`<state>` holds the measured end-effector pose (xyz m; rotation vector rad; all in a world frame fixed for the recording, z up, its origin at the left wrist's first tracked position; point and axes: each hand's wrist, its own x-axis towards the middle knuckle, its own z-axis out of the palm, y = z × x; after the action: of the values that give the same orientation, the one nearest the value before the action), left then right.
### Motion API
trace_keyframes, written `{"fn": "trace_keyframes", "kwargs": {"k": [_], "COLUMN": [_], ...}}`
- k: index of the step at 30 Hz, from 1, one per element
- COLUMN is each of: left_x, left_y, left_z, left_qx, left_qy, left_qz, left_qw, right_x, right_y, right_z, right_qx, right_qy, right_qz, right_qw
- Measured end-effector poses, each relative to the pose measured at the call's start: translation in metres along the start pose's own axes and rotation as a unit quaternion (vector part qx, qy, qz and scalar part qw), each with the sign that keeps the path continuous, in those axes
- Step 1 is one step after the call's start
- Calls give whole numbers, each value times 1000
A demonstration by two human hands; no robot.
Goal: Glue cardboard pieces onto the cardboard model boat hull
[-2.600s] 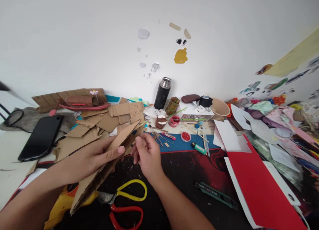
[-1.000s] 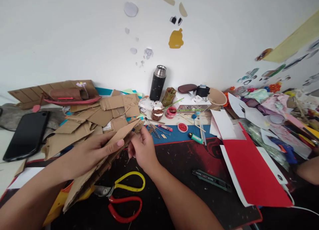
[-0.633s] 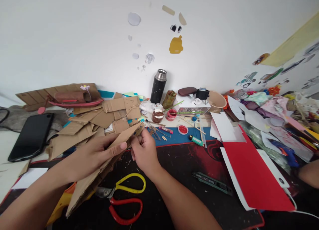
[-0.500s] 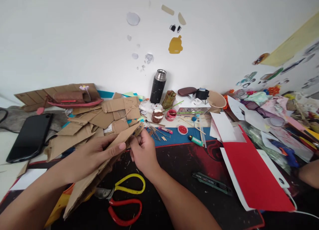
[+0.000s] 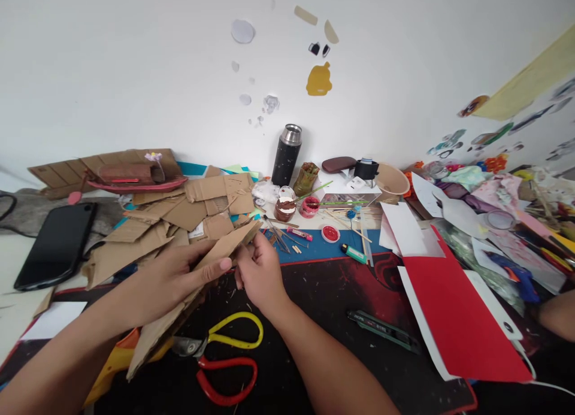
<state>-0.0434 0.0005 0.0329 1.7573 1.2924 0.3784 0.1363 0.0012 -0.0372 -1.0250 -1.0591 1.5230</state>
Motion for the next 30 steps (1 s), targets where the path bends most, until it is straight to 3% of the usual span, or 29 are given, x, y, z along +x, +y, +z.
{"fn": "trace_keyframes", "kwargs": {"k": [7,19,30], "left_x": [3,1,3], "left_y": [2,-2,-2], "left_z": [9,2,3], "left_qx": [26,-24,-2], "left_qy": [35,-7,7], "left_qz": [3,-7,-6], "left_qw": [999,1000,1000], "right_x": [0,0,-1], "right_y": [3,3,0], "right_z": [2,2,2], "right_qx": [4,14,8], "right_qy": [19,9,30], "right_qz": [0,2,-10], "right_qw": [1000,1000,999]}}
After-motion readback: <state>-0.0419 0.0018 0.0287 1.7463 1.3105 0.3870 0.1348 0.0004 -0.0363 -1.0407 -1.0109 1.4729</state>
